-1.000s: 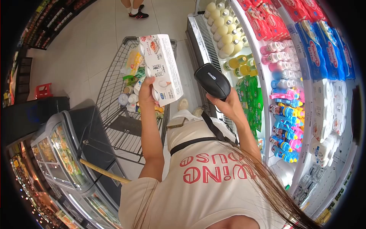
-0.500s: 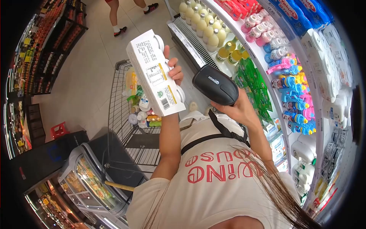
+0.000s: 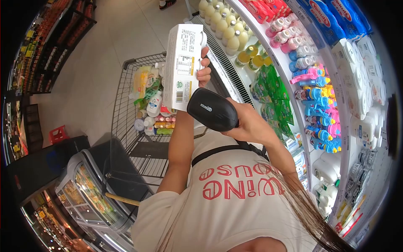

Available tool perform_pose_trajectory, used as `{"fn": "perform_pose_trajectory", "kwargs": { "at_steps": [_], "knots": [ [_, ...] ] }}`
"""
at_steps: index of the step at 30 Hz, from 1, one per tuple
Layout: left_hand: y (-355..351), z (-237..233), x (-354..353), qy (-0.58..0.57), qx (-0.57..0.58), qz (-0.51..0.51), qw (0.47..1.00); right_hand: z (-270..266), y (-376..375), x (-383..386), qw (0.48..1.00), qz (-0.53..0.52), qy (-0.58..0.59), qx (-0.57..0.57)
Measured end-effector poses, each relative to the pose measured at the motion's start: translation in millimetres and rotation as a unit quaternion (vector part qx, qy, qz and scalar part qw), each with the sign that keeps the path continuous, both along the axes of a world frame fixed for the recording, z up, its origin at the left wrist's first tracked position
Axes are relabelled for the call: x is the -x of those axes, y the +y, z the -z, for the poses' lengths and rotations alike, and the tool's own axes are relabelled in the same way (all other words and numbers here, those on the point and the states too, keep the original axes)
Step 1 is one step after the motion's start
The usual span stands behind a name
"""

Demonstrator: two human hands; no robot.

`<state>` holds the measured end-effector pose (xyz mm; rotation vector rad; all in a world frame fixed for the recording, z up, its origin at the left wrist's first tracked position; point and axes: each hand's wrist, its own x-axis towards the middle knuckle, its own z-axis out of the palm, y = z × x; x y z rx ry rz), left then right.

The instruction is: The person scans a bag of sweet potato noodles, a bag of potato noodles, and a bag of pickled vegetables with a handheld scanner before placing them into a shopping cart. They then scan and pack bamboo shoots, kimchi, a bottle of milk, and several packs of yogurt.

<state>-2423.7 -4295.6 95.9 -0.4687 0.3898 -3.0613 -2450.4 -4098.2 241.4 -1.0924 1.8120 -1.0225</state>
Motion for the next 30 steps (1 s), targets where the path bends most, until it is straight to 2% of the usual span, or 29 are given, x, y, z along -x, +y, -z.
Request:
{"fn": "perform_pose_trajectory", "kwargs": {
  "at_steps": [7, 10, 11, 13, 15, 18, 20, 22, 25, 28, 30],
  "knots": [
    [2.8, 11.0, -1.0, -0.024, 0.015, 0.007, 1.0, 12.1, -12.8, 12.9, 0.996, -0.063, 0.068, -0.009],
    [4.3, 4.9, -12.5, -0.119, 0.063, -0.071, 0.988, 12.0, -9.7, 16.5, 0.999, -0.029, 0.025, 0.013],
    [-6.5, 1.9, -19.3, -0.132, 0.13, -0.115, 0.976, 17.6, -3.5, 19.6, 1.0, 0.001, -0.003, 0.023],
    [-19.8, 21.4, -32.6, -0.341, 0.25, -0.216, 0.88, 14.2, 2.4, 26.0, 0.997, 0.075, -0.022, -0.001],
    [-31.7, 23.9, -42.7, -0.408, 0.316, -0.255, 0.818, 27.6, 8.8, 32.7, 0.992, 0.125, 0.003, 0.005],
    [-54.4, 40.0, -64.4, -0.491, 0.376, -0.317, 0.72, 46.1, 16.4, 40.2, 0.985, 0.16, 0.011, -0.058],
    [-78.3, 47.0, -86.5, -0.582, 0.467, -0.36, 0.56, 60.1, 19.8, 39.9, 0.982, 0.185, 0.013, -0.045],
    [-115.8, 78.1, -113.8, -0.719, 0.588, -0.322, 0.183, 68.4, 20.9, 41.7, 0.979, 0.198, 0.028, -0.05],
    [-150.3, 109.6, -143.4, -0.736, 0.629, -0.25, -0.029, 84.3, 19.4, 42.3, 0.977, 0.198, 0.015, -0.083],
    [-155.8, 157.0, -155.8, -0.717, 0.667, -0.201, -0.036, 92.7, 7.8, 35.7, 0.98, 0.167, 0.001, -0.111],
    [-152.3, 181.2, -149.7, -0.724, 0.676, -0.138, -0.022, 108.0, 5.0, 34.3, 0.981, 0.143, 0.005, -0.133]
  ]
}}
